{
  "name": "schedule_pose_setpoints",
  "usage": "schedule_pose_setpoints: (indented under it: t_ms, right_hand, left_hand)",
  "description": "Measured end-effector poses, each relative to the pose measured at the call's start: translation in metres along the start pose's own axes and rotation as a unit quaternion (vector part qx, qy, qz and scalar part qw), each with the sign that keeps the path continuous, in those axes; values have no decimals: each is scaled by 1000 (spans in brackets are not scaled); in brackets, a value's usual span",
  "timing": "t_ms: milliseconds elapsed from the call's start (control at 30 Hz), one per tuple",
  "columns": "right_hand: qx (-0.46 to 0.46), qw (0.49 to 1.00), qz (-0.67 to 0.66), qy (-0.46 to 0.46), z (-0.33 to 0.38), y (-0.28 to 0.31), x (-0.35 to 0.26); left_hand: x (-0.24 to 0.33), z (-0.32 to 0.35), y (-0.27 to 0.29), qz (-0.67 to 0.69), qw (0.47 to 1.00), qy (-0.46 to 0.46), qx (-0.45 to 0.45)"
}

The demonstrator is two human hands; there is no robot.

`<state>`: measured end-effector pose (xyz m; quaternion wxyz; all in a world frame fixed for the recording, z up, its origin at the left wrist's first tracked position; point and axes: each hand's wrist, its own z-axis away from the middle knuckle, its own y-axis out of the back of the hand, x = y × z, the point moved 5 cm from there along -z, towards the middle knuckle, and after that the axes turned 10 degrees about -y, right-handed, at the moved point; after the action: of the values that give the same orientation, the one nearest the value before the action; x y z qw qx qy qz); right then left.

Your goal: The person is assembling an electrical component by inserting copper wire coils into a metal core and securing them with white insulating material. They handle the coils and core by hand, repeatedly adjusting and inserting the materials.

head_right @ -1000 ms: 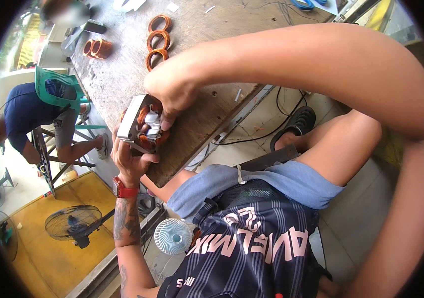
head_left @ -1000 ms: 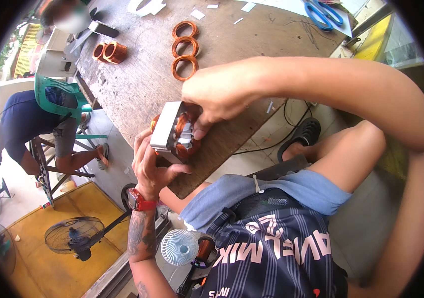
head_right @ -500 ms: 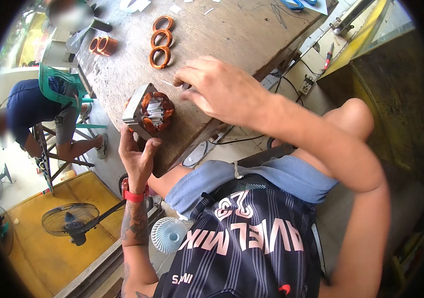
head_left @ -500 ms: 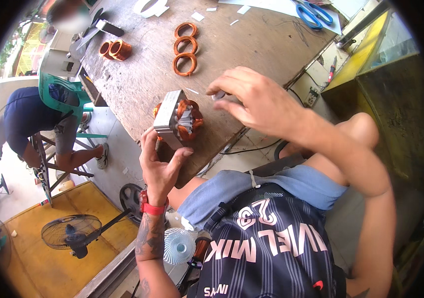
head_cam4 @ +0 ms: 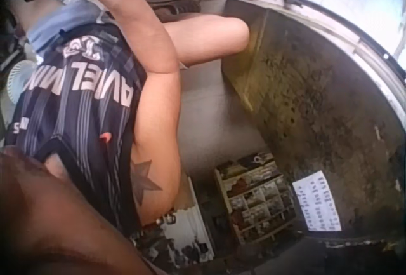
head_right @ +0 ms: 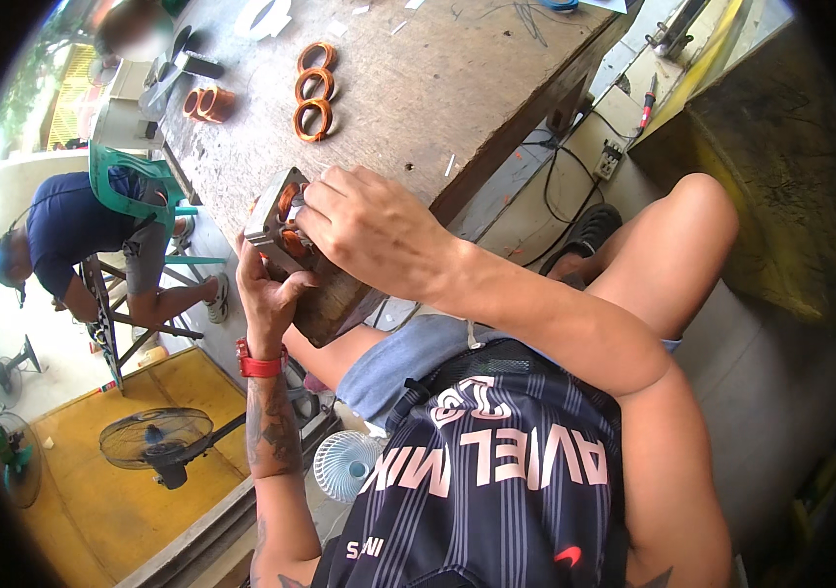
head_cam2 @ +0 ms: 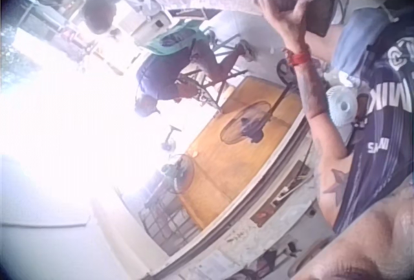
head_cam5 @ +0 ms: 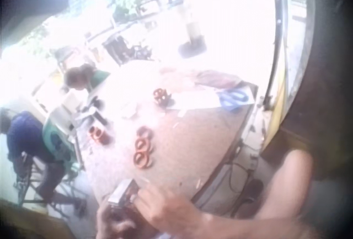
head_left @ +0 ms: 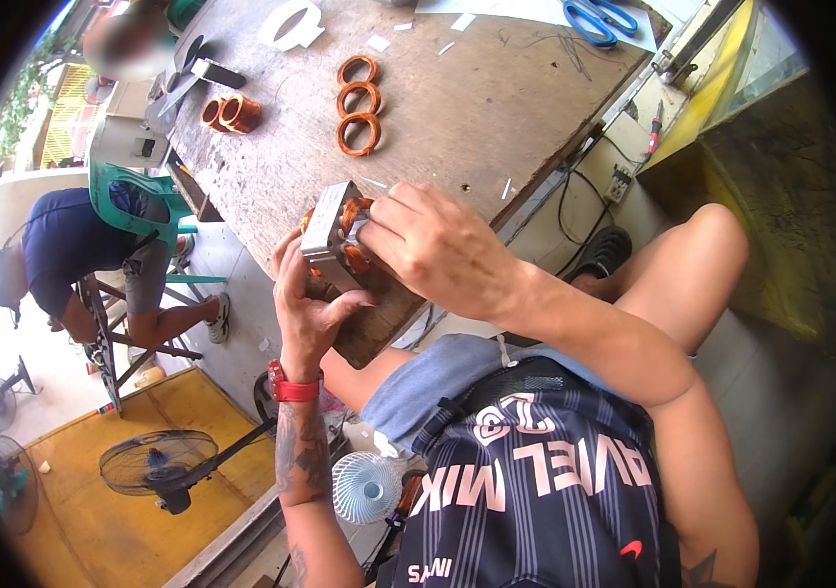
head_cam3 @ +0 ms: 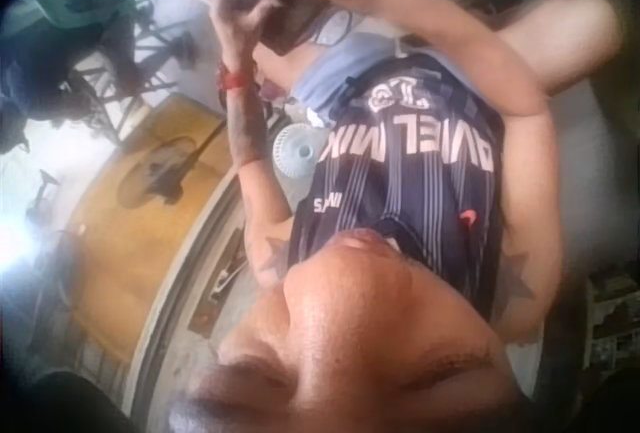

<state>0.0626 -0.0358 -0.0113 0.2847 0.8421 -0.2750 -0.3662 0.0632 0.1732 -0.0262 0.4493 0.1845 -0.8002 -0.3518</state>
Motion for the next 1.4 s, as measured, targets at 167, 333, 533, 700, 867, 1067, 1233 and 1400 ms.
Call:
schedule_pose_setpoints:
  t_ms: [167,333,533,700,867,1067,1233,1400]
  right_hand:
    - [41,993,-68,-84,-2,16,38]
    - [55,978,192,-60,-10,62,82]
    - [-40,998,57,4,23,26,11]
    - [-99,993,62,12,32,17,6]
    - [-104,985,-122,-64,14,14,27]
    - [-89,992,-87,-23,12,13,26]
    - [-50,981,-158,-96,17,27,29]
    - [21,966,-205,-154,23,24,22]
  left_hand:
    - [-8,6,-1,-15,1000,10,8]
    - [-8,5,0,-14,999,-20,-32]
    - [-13,6,-2,8,999,4,-42]
    - [-18,11,-2,71,995,68,-22]
    - [-23,12,-3,88,989,95,-70]
    - [-22,12,0,50,996,55,-54]
    - [-20,14,-5,58,994,59,-68]
    - [-22,15,-6,77,993,78,-45]
